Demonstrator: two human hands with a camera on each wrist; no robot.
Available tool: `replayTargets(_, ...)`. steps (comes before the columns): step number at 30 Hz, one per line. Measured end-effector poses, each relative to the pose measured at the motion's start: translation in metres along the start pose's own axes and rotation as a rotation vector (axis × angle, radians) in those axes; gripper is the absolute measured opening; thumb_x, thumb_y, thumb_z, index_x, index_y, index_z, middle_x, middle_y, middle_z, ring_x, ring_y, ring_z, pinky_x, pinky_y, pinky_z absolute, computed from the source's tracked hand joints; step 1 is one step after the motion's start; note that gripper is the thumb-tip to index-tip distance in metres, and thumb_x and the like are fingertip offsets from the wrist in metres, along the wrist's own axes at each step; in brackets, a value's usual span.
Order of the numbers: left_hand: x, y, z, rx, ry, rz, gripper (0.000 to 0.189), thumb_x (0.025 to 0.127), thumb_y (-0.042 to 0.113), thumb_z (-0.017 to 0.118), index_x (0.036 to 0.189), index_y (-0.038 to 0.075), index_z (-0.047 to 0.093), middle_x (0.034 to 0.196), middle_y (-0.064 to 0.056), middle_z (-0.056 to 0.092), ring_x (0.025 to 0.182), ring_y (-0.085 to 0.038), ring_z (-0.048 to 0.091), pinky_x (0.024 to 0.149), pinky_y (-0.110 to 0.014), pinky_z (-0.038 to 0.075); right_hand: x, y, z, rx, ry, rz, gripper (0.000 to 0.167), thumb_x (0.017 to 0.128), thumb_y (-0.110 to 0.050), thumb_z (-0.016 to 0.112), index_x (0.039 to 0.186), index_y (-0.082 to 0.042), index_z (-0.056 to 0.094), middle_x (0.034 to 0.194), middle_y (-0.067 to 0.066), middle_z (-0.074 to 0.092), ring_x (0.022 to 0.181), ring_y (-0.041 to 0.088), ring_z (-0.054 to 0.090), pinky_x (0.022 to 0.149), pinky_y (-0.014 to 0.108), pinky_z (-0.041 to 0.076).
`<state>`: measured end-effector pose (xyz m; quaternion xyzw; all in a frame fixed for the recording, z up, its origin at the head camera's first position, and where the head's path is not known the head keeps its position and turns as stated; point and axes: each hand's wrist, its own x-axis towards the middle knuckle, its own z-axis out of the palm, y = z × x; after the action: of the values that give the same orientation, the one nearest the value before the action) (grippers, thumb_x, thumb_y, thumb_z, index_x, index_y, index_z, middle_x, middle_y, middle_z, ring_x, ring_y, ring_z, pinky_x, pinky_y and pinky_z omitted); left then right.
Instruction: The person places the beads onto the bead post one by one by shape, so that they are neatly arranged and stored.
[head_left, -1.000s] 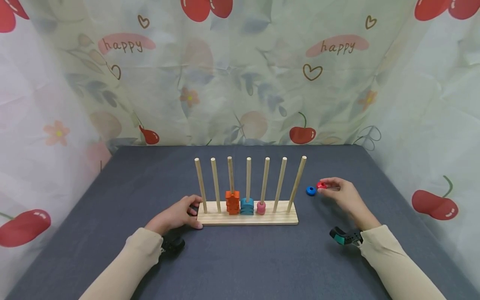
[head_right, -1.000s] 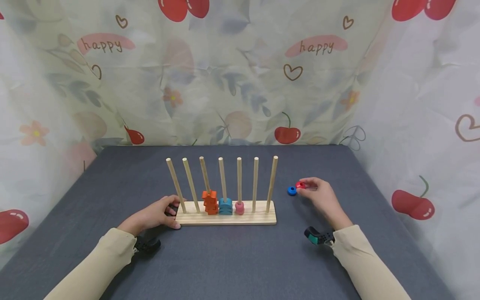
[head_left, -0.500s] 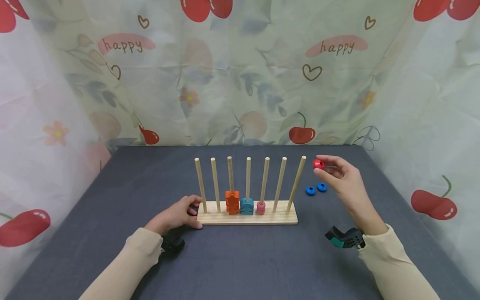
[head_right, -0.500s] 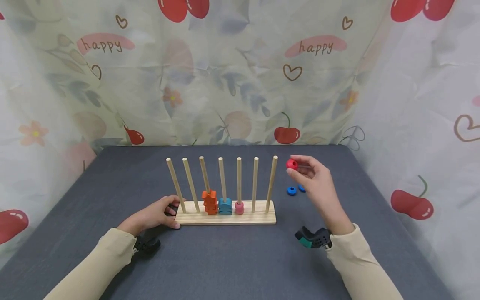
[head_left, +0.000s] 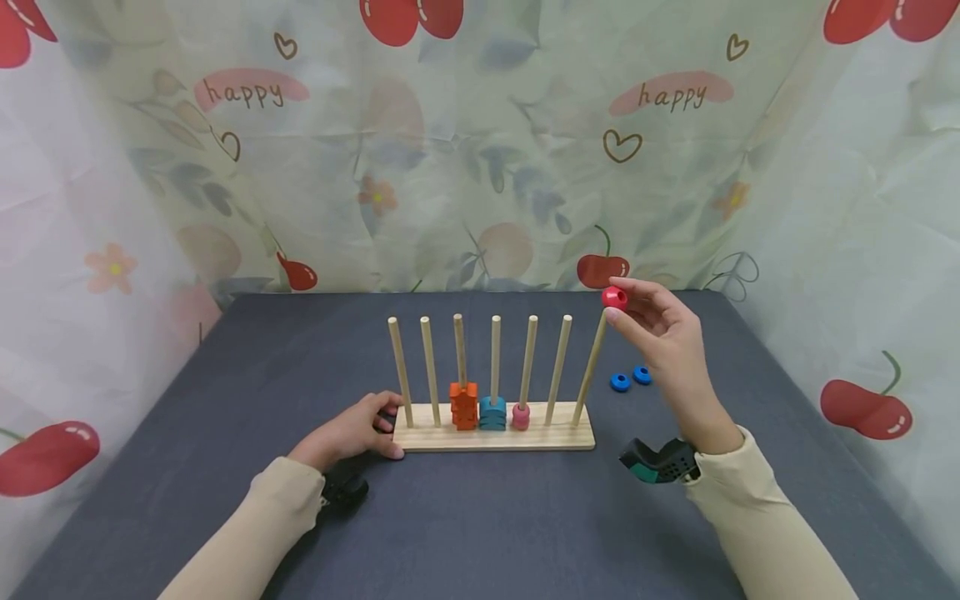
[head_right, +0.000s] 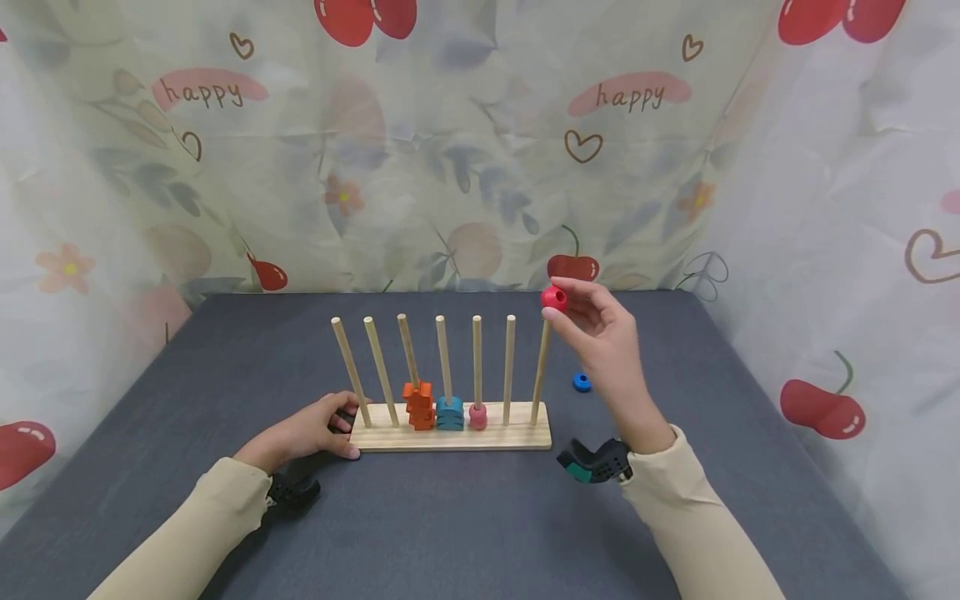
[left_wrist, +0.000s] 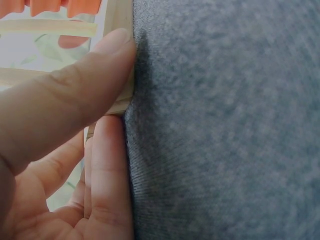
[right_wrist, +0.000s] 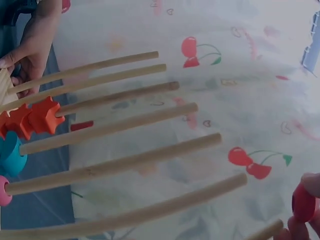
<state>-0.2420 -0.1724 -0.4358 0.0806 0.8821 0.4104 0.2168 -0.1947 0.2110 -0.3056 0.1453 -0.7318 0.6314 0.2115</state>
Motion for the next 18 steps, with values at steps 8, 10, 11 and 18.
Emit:
replayTargets(8,0.0,0.0,0.0,-0.006,0.002,0.002,0.074,0.07,0.011,0.087,0.133,0.006,0.048,0.123,-0.014,0.043,0.105,-0.025,0.051,0.086,-0.037,0.047,0.005,0.009,0.018,0.002,-0.078,0.011,0.038,0.09,-0.011,0.068,0.126,-0.003,0.059,0.115,-0.003,0.061,0.097,0.012,0.058,0.081,0.016,0.05)
replayTargets(10,0.0,0.0,0.001,-0.002,0.003,-0.001,0.074,0.07,0.011,0.087,0.133,0.006,0.048,0.123,-0.013,0.044,0.105,-0.024,0.051,0.086,-0.036,0.047,0.005,0.012,0.021,-0.029,-0.091,0.022,0.039,0.09,-0.013,0.069,0.126,-0.005,0.059,0.115,-0.003,0.06,0.096,0.012,0.056,0.079,0.014,0.049)
replayTargets(11,0.001,0.0,0.001,0.0,0.004,-0.002,0.074,0.07,0.011,0.087,0.133,0.006,0.048,0.123,-0.013,0.044,0.105,-0.024,0.051,0.086,-0.036,0.047,0.005,0.012,0.022,-0.039,-0.097,0.026,0.039,0.089,-0.014,0.07,0.126,-0.005,0.06,0.114,-0.004,0.06,0.096,0.013,0.056,0.077,0.014,0.048)
replayTargets(18,0.001,-0.001,0.001,-0.001,0.005,0.002,0.074,0.07,0.011,0.087,0.133,0.006,0.048,0.123,-0.013,0.043,0.104,-0.024,0.051,0.085,-0.037,0.046,0.006,0.017,0.027,-0.099,-0.142,0.061,0.037,0.087,-0.018,0.073,0.12,-0.006,0.063,0.103,-0.005,0.061,0.089,0.013,0.054,0.067,0.019,0.046)
